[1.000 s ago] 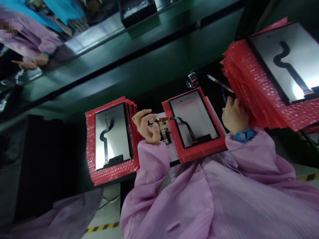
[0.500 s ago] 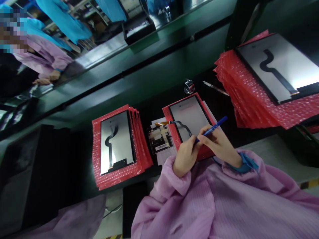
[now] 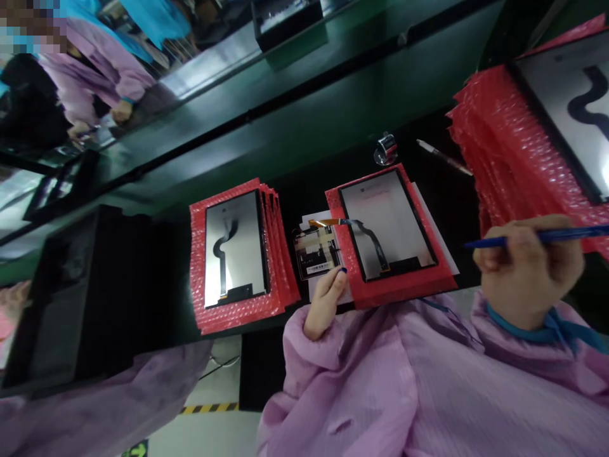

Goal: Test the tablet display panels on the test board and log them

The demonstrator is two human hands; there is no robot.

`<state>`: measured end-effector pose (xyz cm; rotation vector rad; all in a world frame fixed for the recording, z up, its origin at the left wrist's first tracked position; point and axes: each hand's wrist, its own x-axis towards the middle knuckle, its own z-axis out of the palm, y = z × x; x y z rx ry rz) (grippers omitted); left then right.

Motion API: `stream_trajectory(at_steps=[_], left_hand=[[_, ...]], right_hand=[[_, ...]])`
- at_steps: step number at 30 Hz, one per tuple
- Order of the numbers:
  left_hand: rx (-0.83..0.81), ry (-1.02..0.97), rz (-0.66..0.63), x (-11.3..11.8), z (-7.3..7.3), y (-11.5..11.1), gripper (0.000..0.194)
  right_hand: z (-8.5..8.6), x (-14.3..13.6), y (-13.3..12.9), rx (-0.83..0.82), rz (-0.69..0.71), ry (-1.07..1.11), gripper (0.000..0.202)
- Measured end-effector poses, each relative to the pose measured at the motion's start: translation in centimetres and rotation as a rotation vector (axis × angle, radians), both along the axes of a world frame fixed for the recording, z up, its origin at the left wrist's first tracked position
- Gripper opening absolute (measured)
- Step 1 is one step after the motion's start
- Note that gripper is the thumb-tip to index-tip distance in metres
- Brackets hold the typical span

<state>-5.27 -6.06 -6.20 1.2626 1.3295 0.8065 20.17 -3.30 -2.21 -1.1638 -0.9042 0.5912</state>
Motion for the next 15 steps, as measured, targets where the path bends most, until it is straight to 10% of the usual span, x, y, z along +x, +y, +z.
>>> stream_trajectory(at_steps=[8,15], left_hand=[[0.374,0.452,-0.046,1.6,-3.1,0.3,0.057],[0.397,0.459,-0.071,1.3,-3.1,0.2,0.052]], right_hand=[[-5.8,-3.3,0.8,-0.242,0.391,-0.409,0.026],[-6.3,-3.3,1.0,-0.292,0.451,-0.582,0.041]])
